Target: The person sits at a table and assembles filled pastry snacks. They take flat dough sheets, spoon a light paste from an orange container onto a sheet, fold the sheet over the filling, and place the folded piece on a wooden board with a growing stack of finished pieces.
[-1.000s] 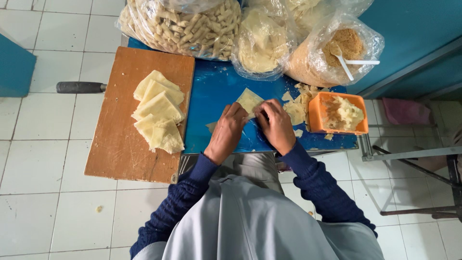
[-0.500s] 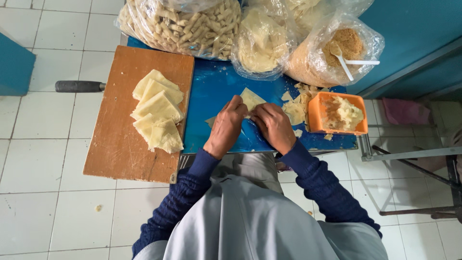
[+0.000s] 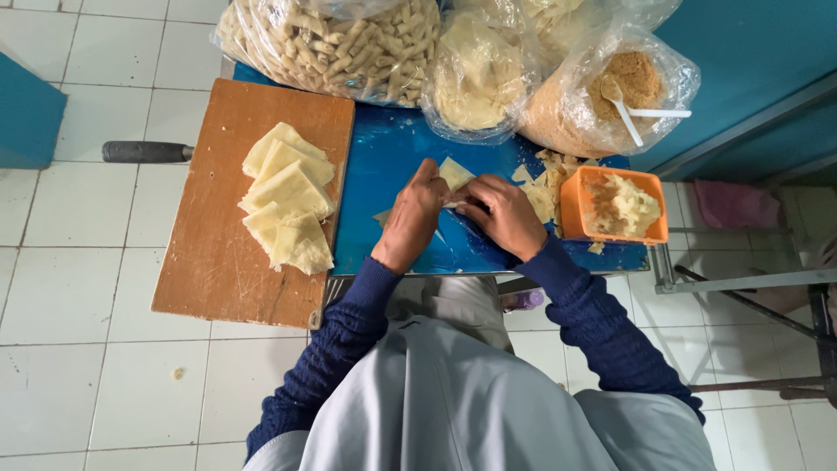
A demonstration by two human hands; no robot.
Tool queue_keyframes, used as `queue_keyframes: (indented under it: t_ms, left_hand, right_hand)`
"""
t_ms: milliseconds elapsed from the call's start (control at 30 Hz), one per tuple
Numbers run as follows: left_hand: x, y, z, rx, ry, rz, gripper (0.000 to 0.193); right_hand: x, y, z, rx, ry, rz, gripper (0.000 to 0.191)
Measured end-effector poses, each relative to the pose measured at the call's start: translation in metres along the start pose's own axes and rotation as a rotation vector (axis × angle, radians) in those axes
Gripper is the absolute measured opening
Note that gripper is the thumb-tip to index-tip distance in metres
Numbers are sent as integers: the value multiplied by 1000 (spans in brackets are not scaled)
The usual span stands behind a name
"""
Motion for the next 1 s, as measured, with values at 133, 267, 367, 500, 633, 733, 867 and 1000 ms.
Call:
queue_keyframes:
  t_ms: [133,267,367,500,633,733,867,1000]
  left_hand:
    - [0,2,-1,45,-2,-4,3]
    - [1,6,-4,78,50,60,4]
    - [2,3,-3,56,39,26,4]
    - [2,1,-3,24,34,15,3]
    - [2,-1,-4,14,31,-34,3]
    - [-1,1,-8,-7,32,-21,3]
    - [-4,3,-7,37,32,16,5]
    - [-2,2,-3,103,63,43,6]
  right_hand:
    - [2,3,0,-1,-3,-14,15]
    - [5,1,-2,-5,-50,-107,26]
    - [5,4,0,31,-112,-8,30]
    - [4,5,4,29,-18,87,17]
    - [3,-5,7,-174,37,-80,13]
    - [3,-3,7,-195,64,-57,11]
    - [3,-4,4,-130,119,-58,11]
    - [1,-8,3,-108,104,-33,20]
Point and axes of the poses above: each hand's wrist, its own x-axis towards the middle knuckle, its own z-axis out of the palm, y = z × x, the point moved 5 cm from there along x, towards the middle knuckle, and after that the axes turned 13 degrees about -z, right-handed, at the moved point
